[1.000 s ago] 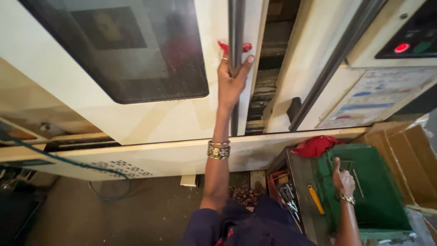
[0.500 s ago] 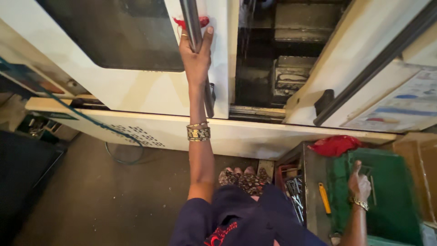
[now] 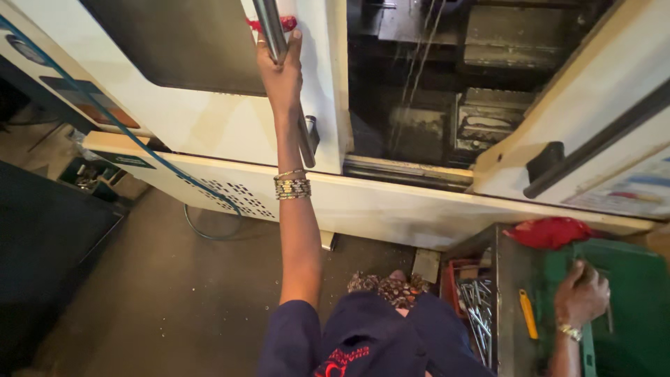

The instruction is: The person opens a machine door, inserts a metal rod into a rotating component, and closes the door. They repeat this sequence multiple times, handling the rod and door with both hands.

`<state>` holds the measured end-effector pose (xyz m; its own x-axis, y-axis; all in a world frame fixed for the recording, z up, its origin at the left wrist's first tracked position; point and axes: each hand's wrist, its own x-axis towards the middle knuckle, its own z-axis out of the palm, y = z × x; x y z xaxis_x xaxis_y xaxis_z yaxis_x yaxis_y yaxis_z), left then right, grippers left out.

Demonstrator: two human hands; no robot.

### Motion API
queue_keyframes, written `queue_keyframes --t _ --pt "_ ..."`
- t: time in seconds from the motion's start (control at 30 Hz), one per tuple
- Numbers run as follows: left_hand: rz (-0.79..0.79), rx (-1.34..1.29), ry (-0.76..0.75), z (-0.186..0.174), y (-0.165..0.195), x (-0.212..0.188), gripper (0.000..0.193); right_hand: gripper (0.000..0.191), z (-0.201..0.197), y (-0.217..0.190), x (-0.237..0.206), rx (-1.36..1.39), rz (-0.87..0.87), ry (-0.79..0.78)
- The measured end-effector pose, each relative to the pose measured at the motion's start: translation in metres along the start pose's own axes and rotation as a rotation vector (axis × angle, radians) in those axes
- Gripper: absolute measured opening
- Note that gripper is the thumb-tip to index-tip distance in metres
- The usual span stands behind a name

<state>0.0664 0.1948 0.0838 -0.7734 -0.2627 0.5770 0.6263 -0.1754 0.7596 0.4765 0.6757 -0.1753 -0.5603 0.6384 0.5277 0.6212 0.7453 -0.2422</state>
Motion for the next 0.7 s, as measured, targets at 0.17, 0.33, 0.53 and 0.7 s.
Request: queue_keyframes --t 0.17,0.33,0.53,0.7 --pt "-0.061 0.057 0.068 -0.007 -0.002 -0.003 0.026 0.028 0.023 -0.06 -0.017 0.32 -0.256 0.105" --pt "-0.002 0.067 0.086 -0.019 0.001 -0.007 0.025 0.024 0.055 -0.204 0.017 0.801 -0.454 -0.225" --pt "-0.067 0.165 0.13 -0.035 0.008 -0.013 0.03 0.049 0.083 -0.389 0.115 1.32 -0.246 -0.691" --pt "-0.005 0.244 0.174 -0.042 0.01 -0.02 0.029 0.063 0.092 -0.482 0.202 1.695 0.165 -0.908"
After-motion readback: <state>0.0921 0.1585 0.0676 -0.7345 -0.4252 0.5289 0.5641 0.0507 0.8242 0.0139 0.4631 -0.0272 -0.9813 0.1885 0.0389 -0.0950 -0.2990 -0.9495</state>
